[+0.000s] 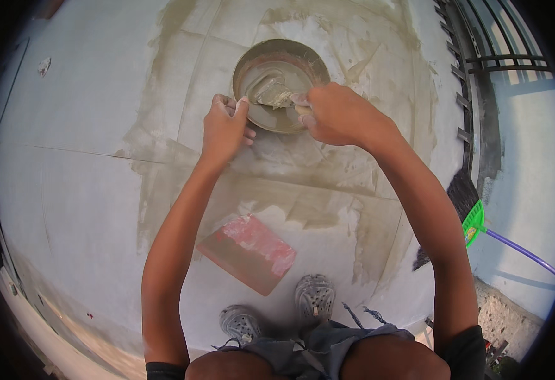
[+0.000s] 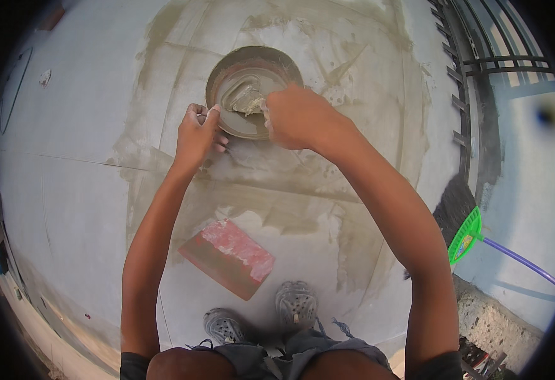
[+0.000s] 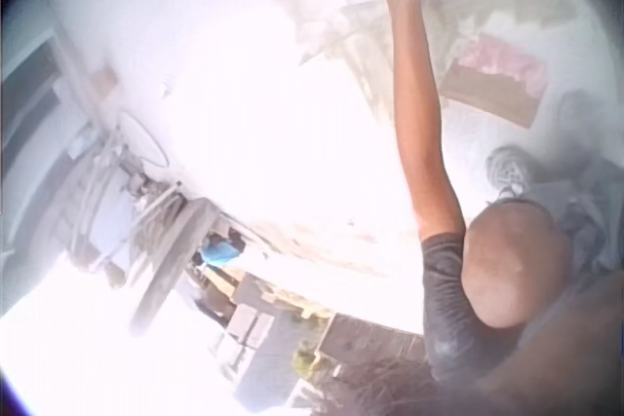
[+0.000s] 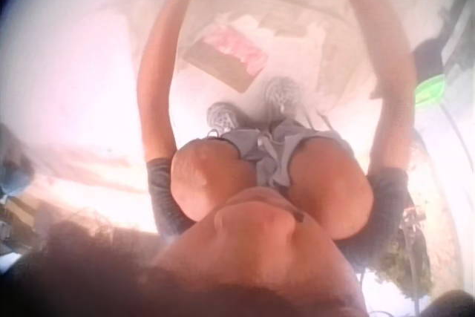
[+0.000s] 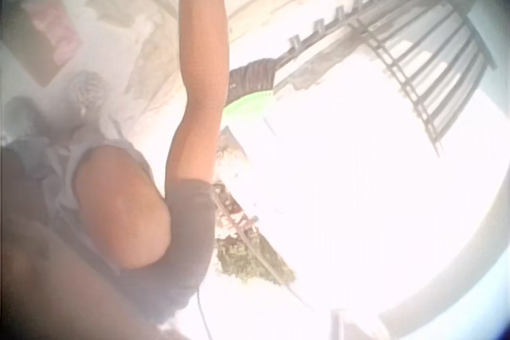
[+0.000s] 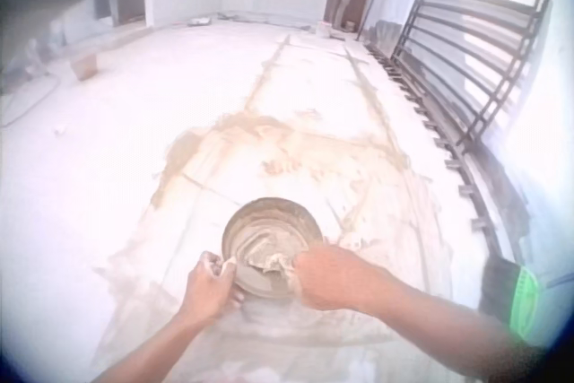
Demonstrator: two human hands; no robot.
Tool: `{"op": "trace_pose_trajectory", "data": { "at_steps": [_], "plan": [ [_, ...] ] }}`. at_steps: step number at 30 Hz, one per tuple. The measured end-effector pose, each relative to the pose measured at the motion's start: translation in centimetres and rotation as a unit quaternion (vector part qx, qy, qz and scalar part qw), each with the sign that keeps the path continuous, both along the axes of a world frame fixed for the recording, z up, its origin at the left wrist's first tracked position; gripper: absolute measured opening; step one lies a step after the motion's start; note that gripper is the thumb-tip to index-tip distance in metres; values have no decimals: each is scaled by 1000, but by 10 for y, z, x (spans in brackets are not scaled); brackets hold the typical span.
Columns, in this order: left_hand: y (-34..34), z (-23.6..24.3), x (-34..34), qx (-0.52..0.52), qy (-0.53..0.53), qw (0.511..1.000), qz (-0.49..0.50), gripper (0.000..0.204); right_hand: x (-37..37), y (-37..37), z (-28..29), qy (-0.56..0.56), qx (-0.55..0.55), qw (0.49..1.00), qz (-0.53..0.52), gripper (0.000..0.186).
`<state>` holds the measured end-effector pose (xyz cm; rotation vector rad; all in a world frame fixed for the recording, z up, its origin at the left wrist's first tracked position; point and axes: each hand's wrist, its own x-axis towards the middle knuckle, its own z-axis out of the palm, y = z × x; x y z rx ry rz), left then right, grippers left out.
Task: The person scoops wet cement from a metal bowl with a trowel and spreads it onto a tiled floor using a pink float. The person repeatedly transfers material from the bowl to the floor and smooths the surface in a continuous motion.
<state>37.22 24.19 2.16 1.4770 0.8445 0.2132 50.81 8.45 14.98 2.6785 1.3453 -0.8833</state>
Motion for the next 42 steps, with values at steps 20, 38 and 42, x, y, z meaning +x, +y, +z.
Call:
{"op": "trace_pose_trajectory", "data": {
  "at_steps": [20,38,42],
  "plan": [
    [-28,-21,-9,127,-8,992,19,37,16,-14,22,-44,-39,997,56,43],
    [-54,-24,18,-76,-101,967,222,72,29,-19,14,-8,16,997,71,46],
    [-57,-6,29,-50,-81,980,177,83,48,0,21,-14,13,1000,3,49]
  ]
}}
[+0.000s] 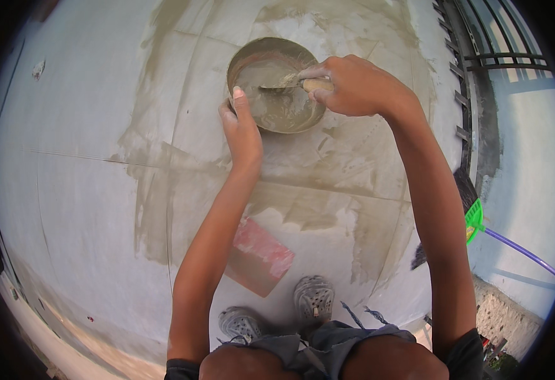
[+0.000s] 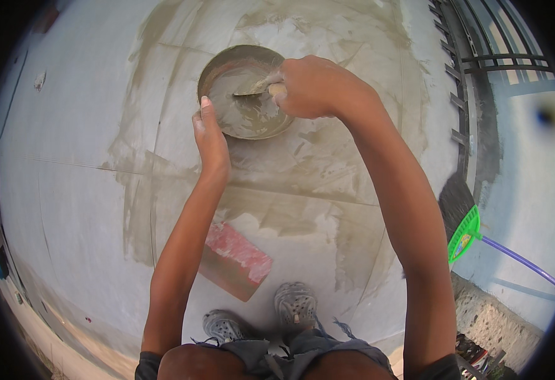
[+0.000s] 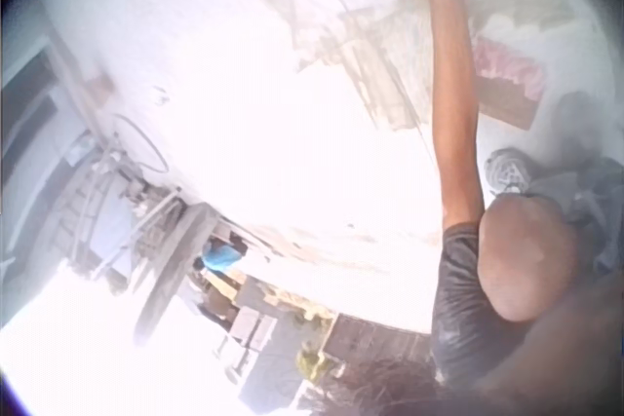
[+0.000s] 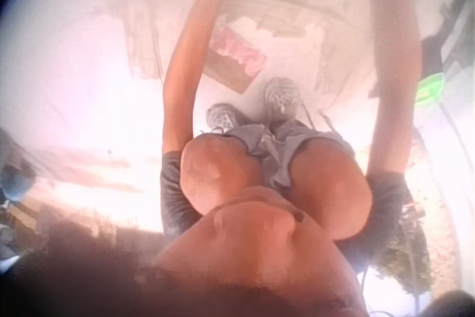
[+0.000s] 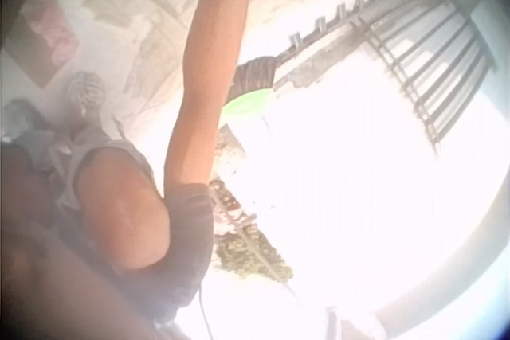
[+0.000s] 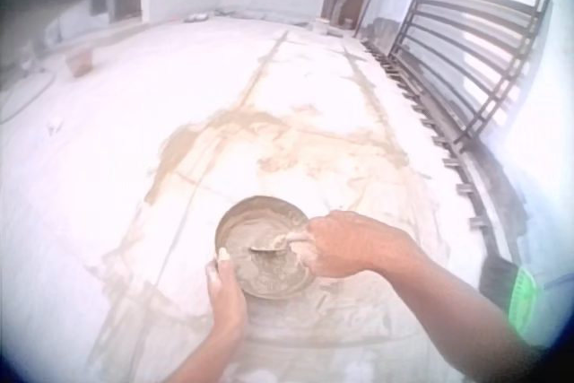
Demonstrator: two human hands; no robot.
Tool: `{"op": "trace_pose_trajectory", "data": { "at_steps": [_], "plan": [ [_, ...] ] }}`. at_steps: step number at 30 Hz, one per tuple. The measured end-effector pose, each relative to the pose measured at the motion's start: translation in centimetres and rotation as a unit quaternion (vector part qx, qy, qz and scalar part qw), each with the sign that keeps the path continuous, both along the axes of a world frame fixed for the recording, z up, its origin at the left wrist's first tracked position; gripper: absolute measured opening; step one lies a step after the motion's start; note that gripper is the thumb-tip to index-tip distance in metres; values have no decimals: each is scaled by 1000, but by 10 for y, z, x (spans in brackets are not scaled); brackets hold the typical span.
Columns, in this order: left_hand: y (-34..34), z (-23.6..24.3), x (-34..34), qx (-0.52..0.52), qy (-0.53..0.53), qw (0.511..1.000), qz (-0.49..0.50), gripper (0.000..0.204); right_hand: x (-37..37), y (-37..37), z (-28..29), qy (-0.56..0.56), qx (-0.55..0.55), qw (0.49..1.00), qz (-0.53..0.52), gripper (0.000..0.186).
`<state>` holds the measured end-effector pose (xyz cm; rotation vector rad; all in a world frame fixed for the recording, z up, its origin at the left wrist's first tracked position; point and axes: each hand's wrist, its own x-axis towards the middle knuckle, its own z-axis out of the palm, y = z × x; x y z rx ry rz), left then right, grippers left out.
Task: The person scoops wet cement from a metal bowl with a trowel and spreads it onto a tiled floor using a pink float. The person repeatedly transfers material from the bowl to the floor and smooths the surface in a continuous motion.
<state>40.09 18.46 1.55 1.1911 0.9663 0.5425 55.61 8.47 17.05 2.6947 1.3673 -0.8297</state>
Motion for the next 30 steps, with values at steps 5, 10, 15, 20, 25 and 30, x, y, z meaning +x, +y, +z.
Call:
{"op": "trace_pose_trajectory", "data": {
  "at_steps": [5,10,15,20,25,30],
  "plan": [
    [10,-5,0,-37,-9,999,-27,81,-15,30,-26,-3,25,999,-25,52],
    [11,-18,-44,-90,-34,995,-36,76,-66,9,-16,11,34,999,29,47],
    [-22,-5,-111,-93,-89,991,-44,71,-115,-37,27,30,28,999,25,42],
    [-56,33,-180,-75,-112,990,-38,67,-173,-54,38,45,55,997,13,48],
    [-80,35,-236,-50,-95,994,-18,67,-259,-61,30,58,9,997,43,58],
    [-93,28,-276,-71,-100,992,-12,67,-301,-91,40,67,-33,992,100,60]
  ]
}}
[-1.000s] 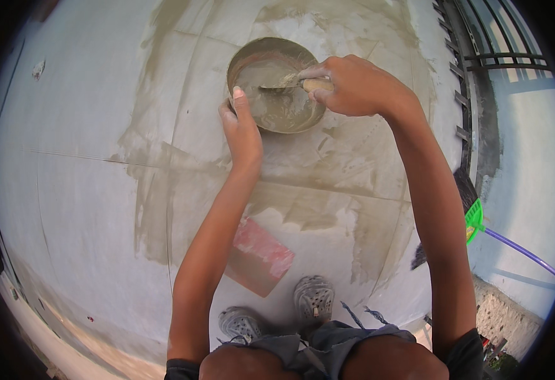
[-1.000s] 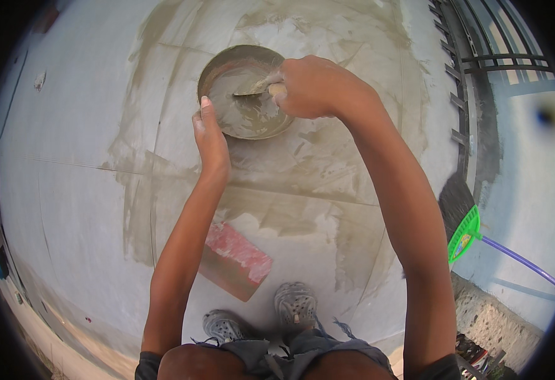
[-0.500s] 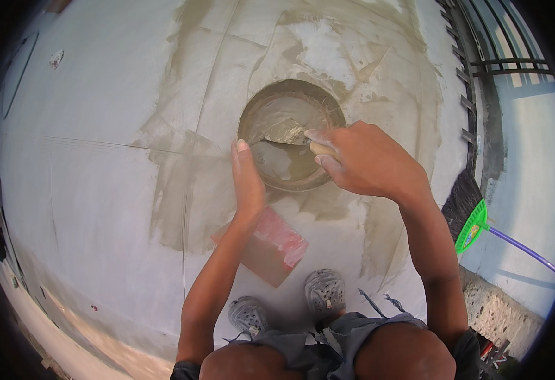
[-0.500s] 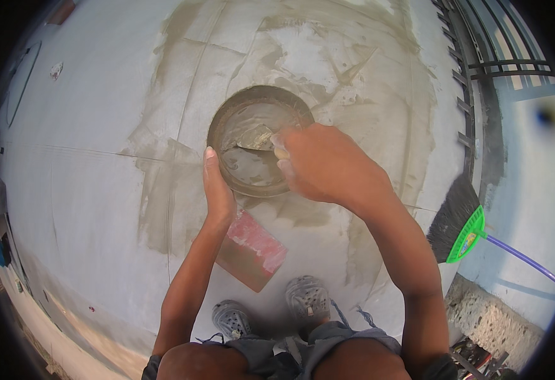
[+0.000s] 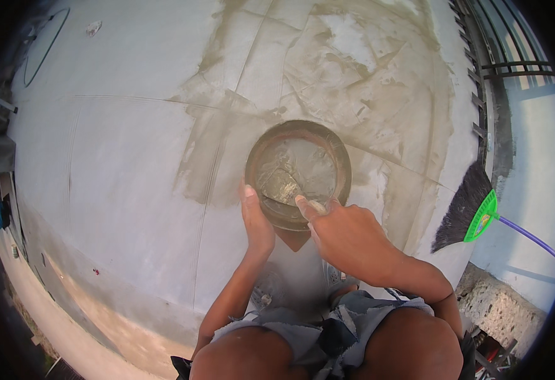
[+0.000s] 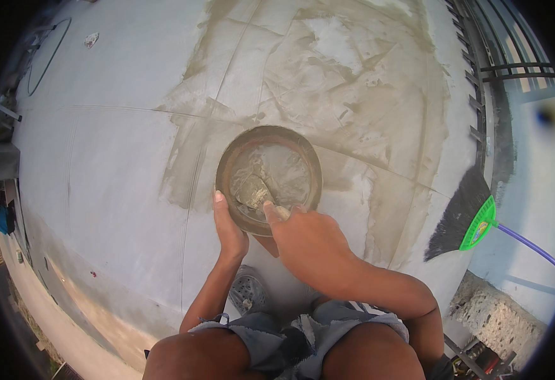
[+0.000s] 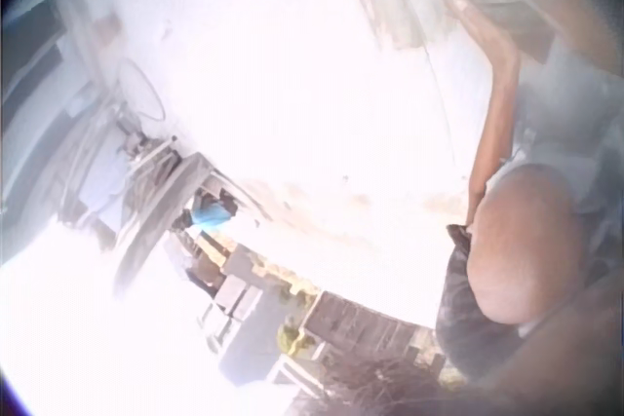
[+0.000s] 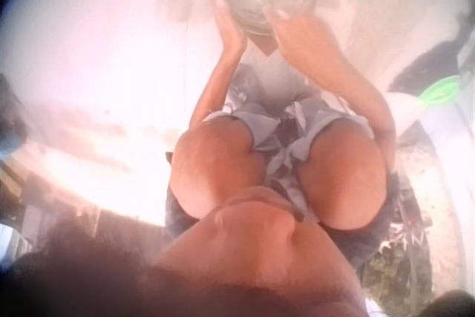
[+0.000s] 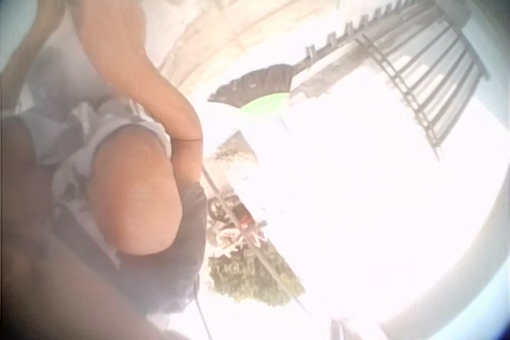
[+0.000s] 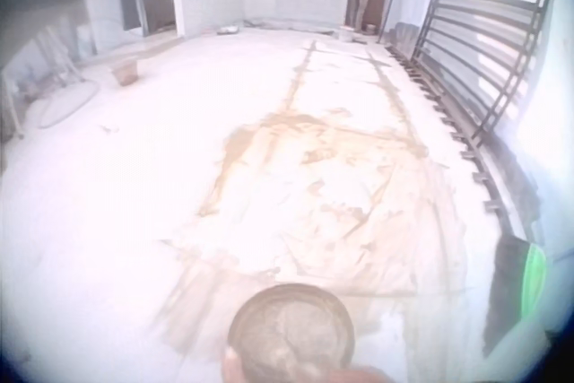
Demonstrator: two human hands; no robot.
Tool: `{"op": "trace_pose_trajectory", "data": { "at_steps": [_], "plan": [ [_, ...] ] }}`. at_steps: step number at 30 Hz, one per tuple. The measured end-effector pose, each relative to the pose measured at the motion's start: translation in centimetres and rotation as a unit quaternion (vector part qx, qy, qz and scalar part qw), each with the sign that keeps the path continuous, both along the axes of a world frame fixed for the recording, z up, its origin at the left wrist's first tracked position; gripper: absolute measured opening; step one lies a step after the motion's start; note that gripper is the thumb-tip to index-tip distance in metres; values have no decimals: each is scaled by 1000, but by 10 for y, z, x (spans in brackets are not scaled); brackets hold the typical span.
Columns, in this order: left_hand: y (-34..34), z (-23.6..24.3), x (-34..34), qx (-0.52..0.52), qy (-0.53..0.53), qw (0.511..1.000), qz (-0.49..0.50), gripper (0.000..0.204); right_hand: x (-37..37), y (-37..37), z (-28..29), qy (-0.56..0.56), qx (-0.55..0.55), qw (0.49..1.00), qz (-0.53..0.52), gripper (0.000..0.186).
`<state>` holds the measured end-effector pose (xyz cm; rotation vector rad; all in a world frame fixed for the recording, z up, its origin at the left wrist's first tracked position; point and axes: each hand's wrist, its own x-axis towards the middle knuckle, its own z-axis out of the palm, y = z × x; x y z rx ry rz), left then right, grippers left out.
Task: The person scoops wet cement from a metal bowl with a trowel and spreads it onto a tiled floor using a pink float. The person repeatedly transfers material from the bowl to the floor and smooths the surface in a continuous motion.
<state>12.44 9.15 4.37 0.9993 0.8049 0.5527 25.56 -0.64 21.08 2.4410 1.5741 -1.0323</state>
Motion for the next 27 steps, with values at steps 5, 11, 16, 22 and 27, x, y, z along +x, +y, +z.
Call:
{"op": "trace_pose_trajectory", "data": {
  "at_steps": [5,11,16,22,27],
  "plan": [
    [-9,-2,-29,-20,-11,1000,-16,67,19,-20,23,-57,52,991,113,49],
    [-20,-3,-52,-10,-5,997,-74,66,56,18,9,-90,32,954,285,29],
    [-27,-1,-62,2,2,998,-56,63,54,28,18,-100,35,954,281,24],
    [-36,-7,-66,-3,-2,1000,-5,61,49,-4,16,-101,-35,976,192,44],
    [-42,-5,-59,3,-16,999,36,61,27,-45,14,-70,-45,993,81,48]
  ]
}}
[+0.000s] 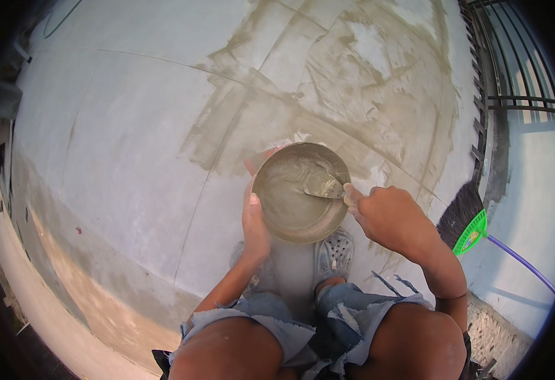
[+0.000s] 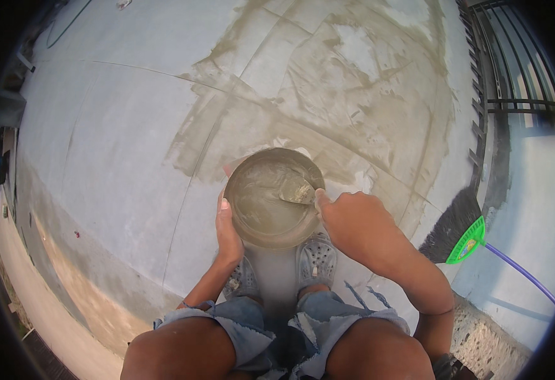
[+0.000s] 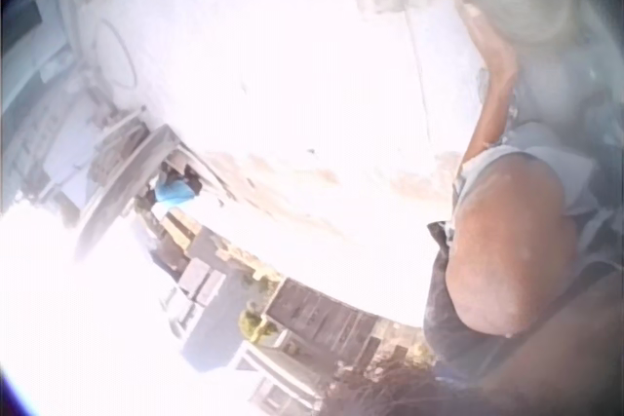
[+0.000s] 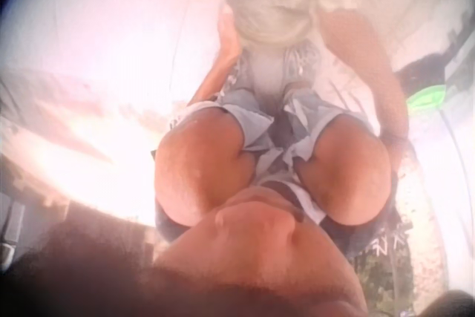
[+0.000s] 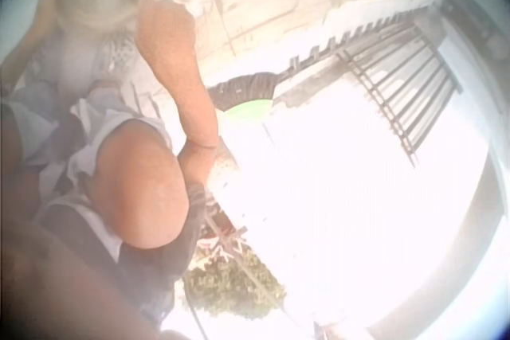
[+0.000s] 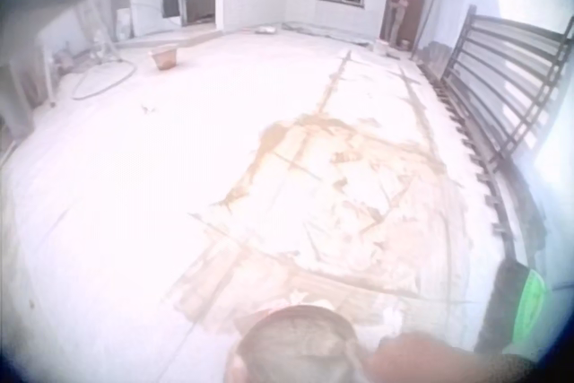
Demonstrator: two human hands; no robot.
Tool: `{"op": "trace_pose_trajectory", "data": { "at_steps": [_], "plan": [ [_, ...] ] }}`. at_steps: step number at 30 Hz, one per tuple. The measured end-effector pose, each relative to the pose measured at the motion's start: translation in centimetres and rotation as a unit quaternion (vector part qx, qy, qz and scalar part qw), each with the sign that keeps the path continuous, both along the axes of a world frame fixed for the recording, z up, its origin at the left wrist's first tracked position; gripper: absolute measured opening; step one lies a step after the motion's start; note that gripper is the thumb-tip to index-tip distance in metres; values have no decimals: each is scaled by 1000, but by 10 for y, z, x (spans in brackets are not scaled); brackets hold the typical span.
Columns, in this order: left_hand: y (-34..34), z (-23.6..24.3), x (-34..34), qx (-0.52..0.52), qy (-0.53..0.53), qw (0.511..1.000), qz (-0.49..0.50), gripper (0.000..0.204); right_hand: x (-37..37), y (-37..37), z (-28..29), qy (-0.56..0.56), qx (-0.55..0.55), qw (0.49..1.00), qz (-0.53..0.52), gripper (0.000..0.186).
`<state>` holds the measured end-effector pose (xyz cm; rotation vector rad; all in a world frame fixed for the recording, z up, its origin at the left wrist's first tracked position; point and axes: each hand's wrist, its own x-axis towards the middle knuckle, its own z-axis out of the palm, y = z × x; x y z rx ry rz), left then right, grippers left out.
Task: The person scoops wet cement from a metal bowl with a trowel and spreads it onto a tiled floor using a pink float. The person repeatedly transfers material from the bowl to the floor and smooths the surface in a continuous motion.
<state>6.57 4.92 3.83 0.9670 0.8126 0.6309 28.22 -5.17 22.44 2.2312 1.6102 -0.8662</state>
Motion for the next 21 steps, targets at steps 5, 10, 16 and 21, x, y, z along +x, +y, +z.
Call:
{"op": "trace_pose_trajectory", "data": {
  "at_steps": [5,10,16,21],
  "plan": [
    [-5,1,8,19,31,999,3,62,-11,-17,9,32,-53,996,-56,47],
    [-3,-6,1,-14,27,999,-8,63,25,-15,12,307,-51,934,-177,47],
    [-6,-9,-2,-26,4,1000,-3,67,19,-20,1,279,-9,938,-207,50],
    [-10,-6,5,33,36,999,-4,71,-8,-16,-26,72,136,984,-86,49]
  ]
}}
